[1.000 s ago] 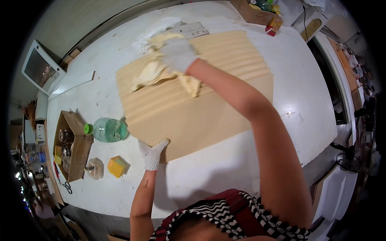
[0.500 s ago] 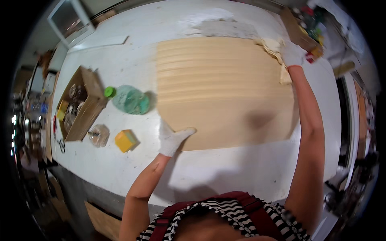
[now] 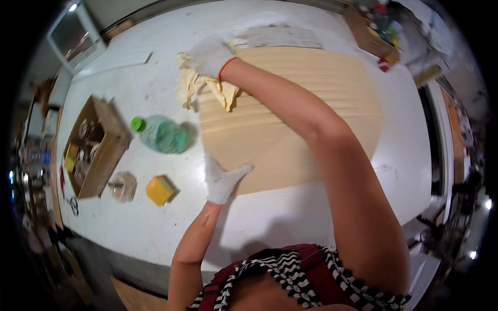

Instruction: The person wipes a stack of grooved wood panels using a cloth dampened from a green bottle and a sponge, handling the panels to clean their surfaces and edges before stacking them together.

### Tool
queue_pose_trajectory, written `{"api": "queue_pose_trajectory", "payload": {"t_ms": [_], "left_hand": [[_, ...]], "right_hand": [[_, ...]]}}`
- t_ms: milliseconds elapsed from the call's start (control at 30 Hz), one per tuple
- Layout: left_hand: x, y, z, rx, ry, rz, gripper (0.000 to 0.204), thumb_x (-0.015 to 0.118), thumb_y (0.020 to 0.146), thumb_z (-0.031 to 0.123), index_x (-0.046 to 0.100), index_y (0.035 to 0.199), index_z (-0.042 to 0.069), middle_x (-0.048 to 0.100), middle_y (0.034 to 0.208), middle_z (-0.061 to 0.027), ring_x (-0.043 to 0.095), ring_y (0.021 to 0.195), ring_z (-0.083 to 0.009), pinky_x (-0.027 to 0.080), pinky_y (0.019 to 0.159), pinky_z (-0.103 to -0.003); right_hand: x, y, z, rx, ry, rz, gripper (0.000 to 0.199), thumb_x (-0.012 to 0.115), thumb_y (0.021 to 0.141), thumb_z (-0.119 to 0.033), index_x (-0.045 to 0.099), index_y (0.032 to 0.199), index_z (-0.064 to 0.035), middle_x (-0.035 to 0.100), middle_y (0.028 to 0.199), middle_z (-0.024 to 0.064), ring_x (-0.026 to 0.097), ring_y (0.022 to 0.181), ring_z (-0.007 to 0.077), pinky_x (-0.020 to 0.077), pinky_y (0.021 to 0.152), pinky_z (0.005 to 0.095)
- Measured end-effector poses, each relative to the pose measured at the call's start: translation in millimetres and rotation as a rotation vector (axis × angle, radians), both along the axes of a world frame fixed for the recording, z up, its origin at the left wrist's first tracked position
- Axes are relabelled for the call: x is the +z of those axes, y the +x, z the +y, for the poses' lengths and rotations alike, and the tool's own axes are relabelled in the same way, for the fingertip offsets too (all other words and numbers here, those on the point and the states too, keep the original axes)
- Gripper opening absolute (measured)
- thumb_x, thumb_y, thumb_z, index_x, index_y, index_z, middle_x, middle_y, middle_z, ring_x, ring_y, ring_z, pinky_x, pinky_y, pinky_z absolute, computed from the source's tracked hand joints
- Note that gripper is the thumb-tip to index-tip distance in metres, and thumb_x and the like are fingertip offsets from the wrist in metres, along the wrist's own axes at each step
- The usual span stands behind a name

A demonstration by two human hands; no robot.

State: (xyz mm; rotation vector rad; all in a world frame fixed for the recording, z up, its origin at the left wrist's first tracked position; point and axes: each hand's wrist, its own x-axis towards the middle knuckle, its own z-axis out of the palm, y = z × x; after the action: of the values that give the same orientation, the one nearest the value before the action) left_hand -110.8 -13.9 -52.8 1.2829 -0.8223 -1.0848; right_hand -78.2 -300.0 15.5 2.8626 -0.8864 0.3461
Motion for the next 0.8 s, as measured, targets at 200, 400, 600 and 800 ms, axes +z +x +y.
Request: {"api": "queue_pose_trajectory", "payload": {"t_ms": [200,400,600,800], "left_hand": [[-13.4,1.3,3.0,0.142,0.053,-0.403,0.067,0.086,0.063,0.006,0.050,0.119,-0.002,0.063,0.106,-0.0122,0.063,0.092,-0.0199,0.054,0.081,-0.032],[-14.6,6.9,5.1,0.115,0.168,-0.365,0.073,0.089,0.060,0.014,0.050,0.120,-0.002,0.063,0.106,-0.0125,0.061,0.095,-0.0229,0.051,0.084,-0.035],[-13.0,2.3,3.6,0.115,0.110,-0.326,0.065,0.088,0.062,0.011,0.054,0.115,-0.002,0.064,0.105,-0.0127,0.062,0.094,-0.0223,0.051,0.083,-0.034],[-4.8,-3.1,-7.1,0.097,0.035,-0.333,0.058,0.087,0.063,0.012,0.056,0.111,-0.001,0.065,0.102,-0.0121,0.062,0.093,-0.0226,0.051,0.083,-0.034]], "right_hand": [[-31.3,-196.4,-82.5,0.036,0.375,-0.675,0.036,0.051,0.093,-0.034,0.068,0.111,-0.0091,0.069,0.105,0.0156,0.065,0.091,0.0329,0.0518,0.080,0.0433],[-29.2,-494.9,-152.0,-0.933,0.062,-0.096,0.040,0.053,0.092,-0.034,0.067,0.113,-0.0039,0.067,0.110,0.0215,0.064,0.101,0.0363,0.0492,0.086,0.0431],[-35.2,-532.1,-148.7,-0.819,-0.071,-0.028,0.046,0.047,0.094,-0.037,0.061,0.121,-0.0036,0.061,0.123,0.0220,0.057,0.114,0.0363,0.0433,0.098,0.0428],[-17.3,-355.7,-76.9,-0.847,-0.258,-0.011,0.070,0.047,0.087,-0.064,0.067,0.109,-0.0009,0.063,0.117,0.0213,0.061,0.106,0.0309,0.0468,0.093,0.0419]]}}
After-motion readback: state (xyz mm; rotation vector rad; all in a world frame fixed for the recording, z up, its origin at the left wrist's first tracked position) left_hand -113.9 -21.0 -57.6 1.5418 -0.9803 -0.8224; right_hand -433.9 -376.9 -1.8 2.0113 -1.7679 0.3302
